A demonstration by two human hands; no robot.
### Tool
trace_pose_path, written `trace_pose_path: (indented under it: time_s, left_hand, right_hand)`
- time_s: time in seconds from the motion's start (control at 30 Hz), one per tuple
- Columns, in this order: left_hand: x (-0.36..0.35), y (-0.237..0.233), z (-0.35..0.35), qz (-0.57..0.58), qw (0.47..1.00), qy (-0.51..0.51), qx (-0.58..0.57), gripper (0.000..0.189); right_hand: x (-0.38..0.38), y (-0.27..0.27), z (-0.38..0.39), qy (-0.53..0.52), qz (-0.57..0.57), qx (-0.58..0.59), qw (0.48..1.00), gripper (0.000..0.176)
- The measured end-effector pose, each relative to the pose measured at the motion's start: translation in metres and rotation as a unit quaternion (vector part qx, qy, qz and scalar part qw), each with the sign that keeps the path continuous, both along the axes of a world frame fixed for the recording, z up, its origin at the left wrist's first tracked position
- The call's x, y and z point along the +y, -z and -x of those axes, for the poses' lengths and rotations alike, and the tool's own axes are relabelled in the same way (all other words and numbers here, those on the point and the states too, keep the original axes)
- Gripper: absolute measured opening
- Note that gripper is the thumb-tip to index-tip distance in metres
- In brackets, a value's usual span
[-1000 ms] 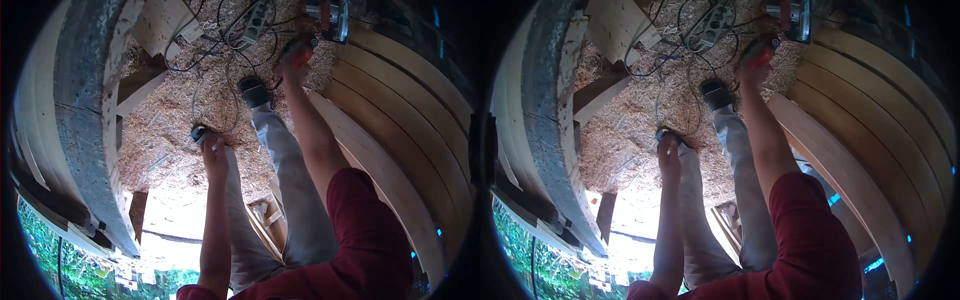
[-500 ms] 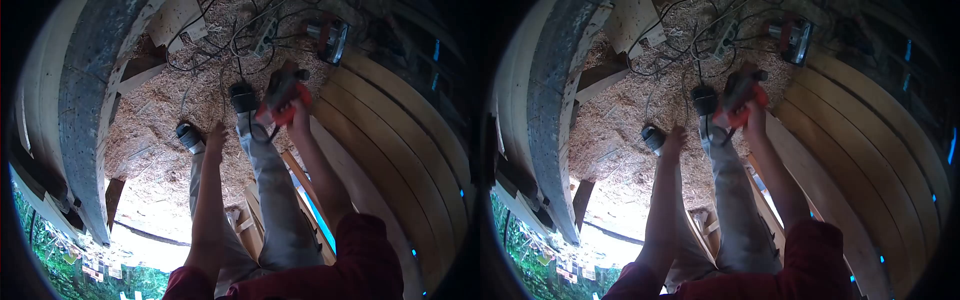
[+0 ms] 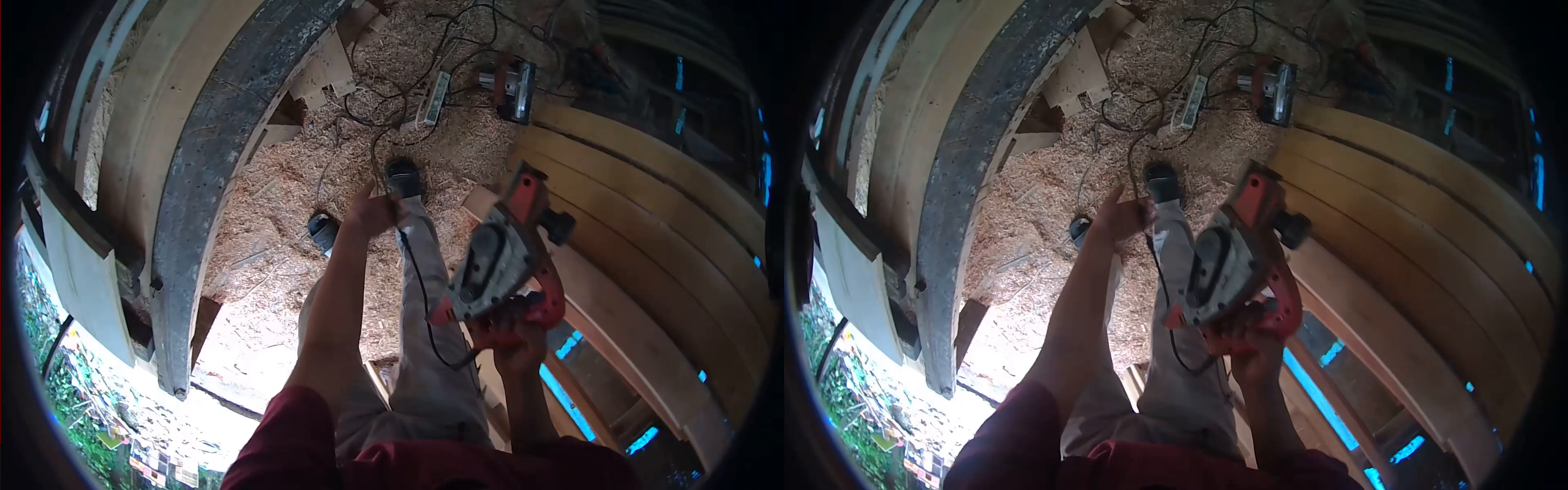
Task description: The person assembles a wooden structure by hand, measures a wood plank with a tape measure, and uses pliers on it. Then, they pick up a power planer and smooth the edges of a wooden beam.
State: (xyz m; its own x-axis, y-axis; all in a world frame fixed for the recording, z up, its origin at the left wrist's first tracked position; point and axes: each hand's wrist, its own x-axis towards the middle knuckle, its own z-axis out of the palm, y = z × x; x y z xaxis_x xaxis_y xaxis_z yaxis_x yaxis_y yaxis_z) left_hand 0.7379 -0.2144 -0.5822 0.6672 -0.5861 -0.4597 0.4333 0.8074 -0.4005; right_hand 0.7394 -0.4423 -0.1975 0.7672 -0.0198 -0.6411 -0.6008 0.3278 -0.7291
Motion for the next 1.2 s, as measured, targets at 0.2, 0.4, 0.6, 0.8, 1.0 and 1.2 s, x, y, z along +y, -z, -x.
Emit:
trace_pose_path:
  time_s: [0.2,0.4,0.6,0.8,1.0,1.2]
  left_hand:
    - [0.101,-0.030,0.046,-0.306,0.910,-0.026,0.278,0.032]
    - [0.155,-0.180,0.116,-0.402,0.910,-0.048,0.090,0.027]
    - [0.173,-0.246,0.192,-0.533,0.842,-0.020,0.083,0.055]
    - [0.127,-0.253,0.241,-0.505,0.862,-0.008,-0.044,0.058]
    - [0.137,-0.293,0.235,-0.507,0.859,-0.064,0.036,0.038]
    - [0.180,-0.267,0.224,-0.396,0.898,-0.164,0.102,0.041]
  right_hand:
    - [-0.028,-0.064,0.090,0.059,0.034,-0.002,0.998,0.023]
    - [-0.039,-0.043,0.131,0.104,0.126,0.051,0.985,0.018]
    - [-0.050,0.001,0.149,-0.015,0.197,0.106,0.975,0.010]
    - [-0.024,0.013,0.144,-0.086,0.222,0.144,0.961,0.008]
    - [0.003,0.049,0.092,-0.210,0.248,0.097,0.941,0.009]
    - [0.051,0.152,0.004,-0.263,0.179,0.143,0.937,0.011]
